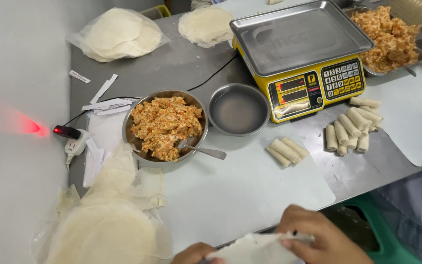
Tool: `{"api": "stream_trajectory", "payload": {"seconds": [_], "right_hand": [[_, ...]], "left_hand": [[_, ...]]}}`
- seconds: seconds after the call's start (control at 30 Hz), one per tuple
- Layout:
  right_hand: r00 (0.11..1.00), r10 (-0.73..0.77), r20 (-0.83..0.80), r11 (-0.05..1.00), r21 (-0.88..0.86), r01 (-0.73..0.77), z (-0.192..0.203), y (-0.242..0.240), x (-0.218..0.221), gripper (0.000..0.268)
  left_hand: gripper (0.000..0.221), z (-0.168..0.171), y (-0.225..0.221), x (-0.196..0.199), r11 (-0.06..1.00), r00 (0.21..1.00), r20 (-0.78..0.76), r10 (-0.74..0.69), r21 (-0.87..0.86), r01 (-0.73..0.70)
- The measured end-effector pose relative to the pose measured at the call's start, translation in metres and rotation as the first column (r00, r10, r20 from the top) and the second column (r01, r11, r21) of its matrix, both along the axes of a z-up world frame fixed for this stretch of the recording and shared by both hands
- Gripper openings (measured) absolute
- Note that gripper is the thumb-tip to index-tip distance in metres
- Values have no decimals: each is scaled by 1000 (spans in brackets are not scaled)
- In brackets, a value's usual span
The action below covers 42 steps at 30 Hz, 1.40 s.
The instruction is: Preparing spring rolls by placing filling on wrappers and rolling them up on a production table.
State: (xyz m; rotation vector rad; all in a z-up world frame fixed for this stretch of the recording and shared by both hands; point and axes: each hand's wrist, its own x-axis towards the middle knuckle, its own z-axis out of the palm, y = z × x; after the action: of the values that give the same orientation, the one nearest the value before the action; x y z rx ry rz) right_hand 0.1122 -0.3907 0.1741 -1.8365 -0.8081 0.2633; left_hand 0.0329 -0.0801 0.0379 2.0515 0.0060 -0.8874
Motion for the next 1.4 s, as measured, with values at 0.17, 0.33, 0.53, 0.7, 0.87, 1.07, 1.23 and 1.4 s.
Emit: {"api": "stream_trajectory", "payload": {"seconds": [0.17,0.33,0.53,0.7,0.87,1.07,1.23,1.4], "right_hand": [[963,-33,268,990,-120,68,-24,15,42,17],[842,-235,485,961,-14,276,-53,39,55,30],[806,-24,591,762,-512,398,-153,25,67,31],[842,-13,539,802,-497,330,-128,9,57,31],[873,21,488,870,-440,225,-108,17,79,24],[794,-30,607,878,-364,312,-96,49,150,33],[843,-78,532,699,-574,427,-103,77,205,48],[765,-49,643,645,-564,515,-117,79,211,52]], "left_hand": [[20,43,-2,-9,554,481,280,831,-335,-762],[27,93,-15,-4,987,-18,1000,-8,5,-161],[19,-22,-36,15,983,63,989,-134,141,-117],[16,-29,-45,8,962,-2,980,-200,196,-190],[19,-24,-42,10,963,-81,979,-186,166,-213],[22,-14,-40,12,973,37,983,-182,185,-141],[17,-30,-35,11,966,52,975,-215,220,-136],[22,-35,-35,17,965,1,972,-234,232,-121]]}}
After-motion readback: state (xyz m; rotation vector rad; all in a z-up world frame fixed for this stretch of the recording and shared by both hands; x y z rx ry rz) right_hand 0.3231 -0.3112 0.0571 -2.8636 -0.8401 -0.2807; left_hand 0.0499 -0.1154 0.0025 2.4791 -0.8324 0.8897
